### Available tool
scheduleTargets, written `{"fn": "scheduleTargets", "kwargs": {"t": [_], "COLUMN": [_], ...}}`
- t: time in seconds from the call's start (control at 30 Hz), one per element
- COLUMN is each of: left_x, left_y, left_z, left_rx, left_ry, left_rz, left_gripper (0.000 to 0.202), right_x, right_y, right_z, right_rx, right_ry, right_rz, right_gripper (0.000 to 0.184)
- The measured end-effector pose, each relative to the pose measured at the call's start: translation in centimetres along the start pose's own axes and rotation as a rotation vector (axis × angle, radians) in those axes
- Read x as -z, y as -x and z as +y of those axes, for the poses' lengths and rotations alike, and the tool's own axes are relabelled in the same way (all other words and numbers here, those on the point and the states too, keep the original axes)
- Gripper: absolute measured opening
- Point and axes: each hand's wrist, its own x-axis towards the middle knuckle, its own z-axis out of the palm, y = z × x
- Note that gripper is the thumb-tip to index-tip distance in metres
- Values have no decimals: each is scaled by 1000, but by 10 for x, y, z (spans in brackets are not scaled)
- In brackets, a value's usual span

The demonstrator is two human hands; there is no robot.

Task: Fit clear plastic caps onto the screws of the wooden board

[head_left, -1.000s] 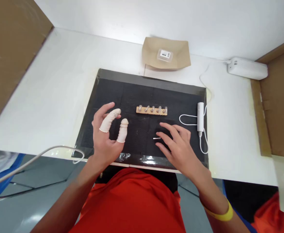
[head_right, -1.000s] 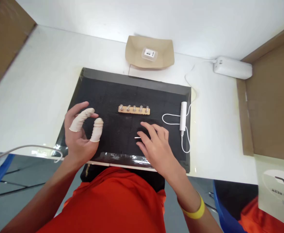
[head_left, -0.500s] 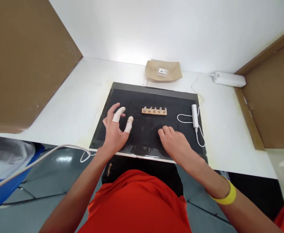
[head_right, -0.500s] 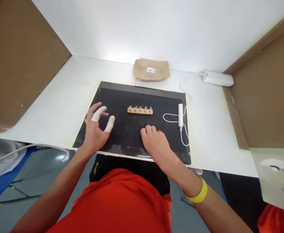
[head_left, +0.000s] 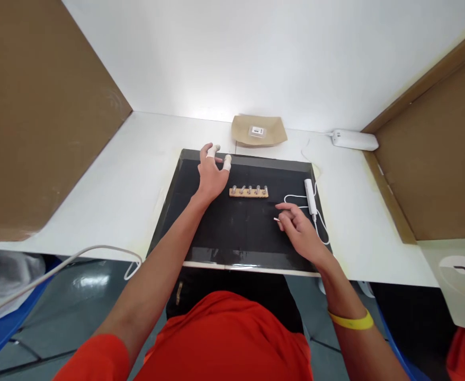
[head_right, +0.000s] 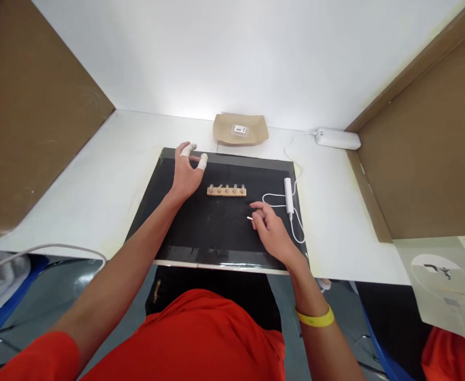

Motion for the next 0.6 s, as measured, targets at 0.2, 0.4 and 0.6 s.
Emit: {"fn": "scheduleTargets", "kwargs": {"t": [0.2, 0.4, 0.6], "left_x": [-43, -58, -57], "left_y": [-58, -75, -70], "left_z": [-20, -35, -39], "left_rx": [-40, -110, -164], "left_ry": [39, 59, 113], "left_rz": [11, -38, 0], "left_gripper": [44, 51, 53], "right_x": [32, 48, 39], "right_y": [-57, -83, -78], "right_z": [8, -1, -7], "right_rx": [-37, -39, 4], "right_ry": [12, 150, 235], "right_rz": [-28, -50, 32], "right_gripper": [39, 51, 66]}}
